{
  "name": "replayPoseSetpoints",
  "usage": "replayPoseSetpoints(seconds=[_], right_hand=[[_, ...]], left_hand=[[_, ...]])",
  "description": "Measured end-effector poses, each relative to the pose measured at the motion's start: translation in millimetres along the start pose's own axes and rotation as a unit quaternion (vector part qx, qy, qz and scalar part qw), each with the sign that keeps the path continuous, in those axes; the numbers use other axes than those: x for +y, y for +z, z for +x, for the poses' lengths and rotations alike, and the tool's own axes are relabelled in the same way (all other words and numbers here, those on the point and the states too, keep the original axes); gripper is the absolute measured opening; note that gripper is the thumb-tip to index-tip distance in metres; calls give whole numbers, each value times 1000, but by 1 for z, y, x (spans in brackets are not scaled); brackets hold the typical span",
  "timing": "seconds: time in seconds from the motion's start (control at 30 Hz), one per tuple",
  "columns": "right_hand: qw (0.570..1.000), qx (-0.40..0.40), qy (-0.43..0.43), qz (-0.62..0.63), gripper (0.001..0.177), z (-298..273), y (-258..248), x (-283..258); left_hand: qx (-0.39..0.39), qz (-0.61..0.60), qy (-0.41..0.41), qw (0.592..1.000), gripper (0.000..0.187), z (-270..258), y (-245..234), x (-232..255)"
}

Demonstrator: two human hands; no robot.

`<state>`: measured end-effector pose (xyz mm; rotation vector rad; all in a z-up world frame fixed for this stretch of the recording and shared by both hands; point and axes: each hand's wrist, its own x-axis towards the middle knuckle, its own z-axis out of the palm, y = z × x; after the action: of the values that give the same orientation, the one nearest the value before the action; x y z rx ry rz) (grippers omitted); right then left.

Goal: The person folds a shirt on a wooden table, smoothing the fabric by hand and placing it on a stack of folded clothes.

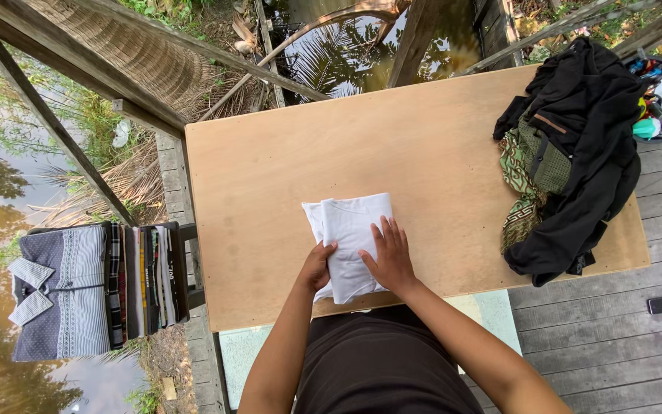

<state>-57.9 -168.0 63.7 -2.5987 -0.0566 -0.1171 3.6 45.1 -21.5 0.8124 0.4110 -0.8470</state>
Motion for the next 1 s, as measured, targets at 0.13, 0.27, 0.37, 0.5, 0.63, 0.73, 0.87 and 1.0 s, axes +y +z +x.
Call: replayPoseSetpoints(seconds=[0.13,0.27,0.37,0.5,0.63,0.73,0.87,1.0], right_hand=[[998,-11,-23,-52,82,-6,32,8],[995,-30,-39,-83,82,-5,53,8],[994,-17,-42,-98,80,-4,57,12],[994,-16,-44,-103,78,-6,53,21],[995,-18,-67,-78,77,-5,52,21],[993,-24,-63,-93,76,-6,52,17],[993,-30,-54,-97,76,-4,57,12],[990,-46,-51,-126,74,-2,61,13]], left_hand=[[29,-6,-9,1000,40,-5,-23,6],[39,16,-5,999,38,8,-45,6],[36,40,13,998,36,19,-55,-1],[37,84,30,995,34,30,-58,-5],[43,69,16,997,32,20,-58,3],[98,87,8,991,26,3,-53,11],[171,162,2,972,19,6,-49,28],[229,276,9,933,20,24,-56,27]])
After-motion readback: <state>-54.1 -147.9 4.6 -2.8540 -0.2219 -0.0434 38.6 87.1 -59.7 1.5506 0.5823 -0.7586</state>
